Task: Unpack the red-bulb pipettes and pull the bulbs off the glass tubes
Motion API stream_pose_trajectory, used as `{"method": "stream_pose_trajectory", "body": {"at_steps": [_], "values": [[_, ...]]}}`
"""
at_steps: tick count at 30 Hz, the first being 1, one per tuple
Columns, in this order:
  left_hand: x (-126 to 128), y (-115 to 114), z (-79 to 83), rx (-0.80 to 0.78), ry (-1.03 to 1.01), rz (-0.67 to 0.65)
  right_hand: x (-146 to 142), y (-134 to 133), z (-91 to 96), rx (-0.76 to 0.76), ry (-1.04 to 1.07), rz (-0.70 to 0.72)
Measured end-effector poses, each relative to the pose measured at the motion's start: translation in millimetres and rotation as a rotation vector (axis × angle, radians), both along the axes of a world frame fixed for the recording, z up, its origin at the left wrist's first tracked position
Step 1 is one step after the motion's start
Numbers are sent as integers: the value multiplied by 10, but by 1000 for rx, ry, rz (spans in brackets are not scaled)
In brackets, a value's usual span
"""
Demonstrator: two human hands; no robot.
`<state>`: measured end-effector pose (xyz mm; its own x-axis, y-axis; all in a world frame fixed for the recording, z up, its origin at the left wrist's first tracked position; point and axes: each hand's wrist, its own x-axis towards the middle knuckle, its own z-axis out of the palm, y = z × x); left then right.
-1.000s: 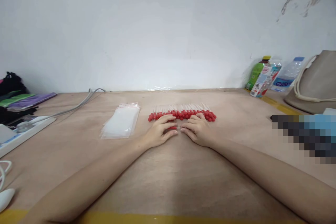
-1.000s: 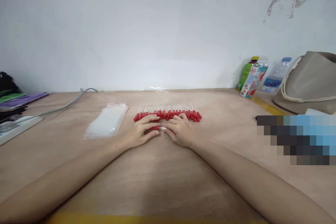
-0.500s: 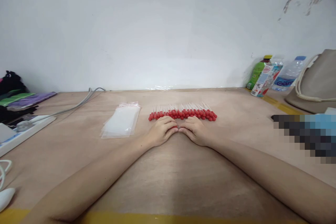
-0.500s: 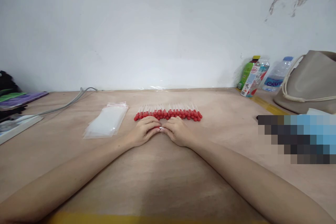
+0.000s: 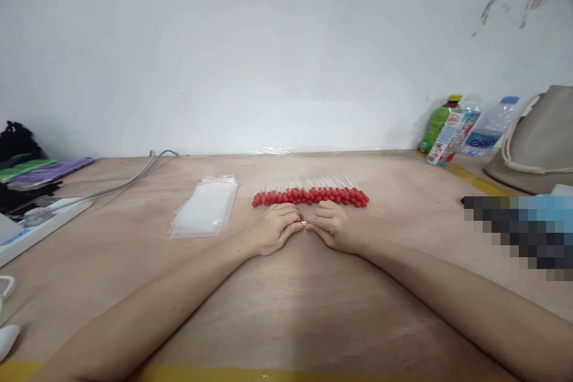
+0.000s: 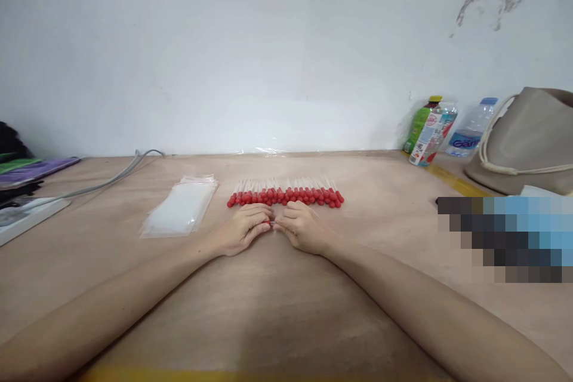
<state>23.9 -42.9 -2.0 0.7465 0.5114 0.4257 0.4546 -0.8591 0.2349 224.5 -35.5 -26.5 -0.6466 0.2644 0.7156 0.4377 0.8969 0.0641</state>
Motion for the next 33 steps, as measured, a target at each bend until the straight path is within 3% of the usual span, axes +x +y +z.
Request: {"method": "stream_pose_trajectory", "body": {"at_steps": [16,33], "values": [[-76,-68,-5,-64,10,20,15,-127,120,126,-82,-51],[-72,-87,0,-99,12,-19,47,-105,13,12,-3,70]]}}
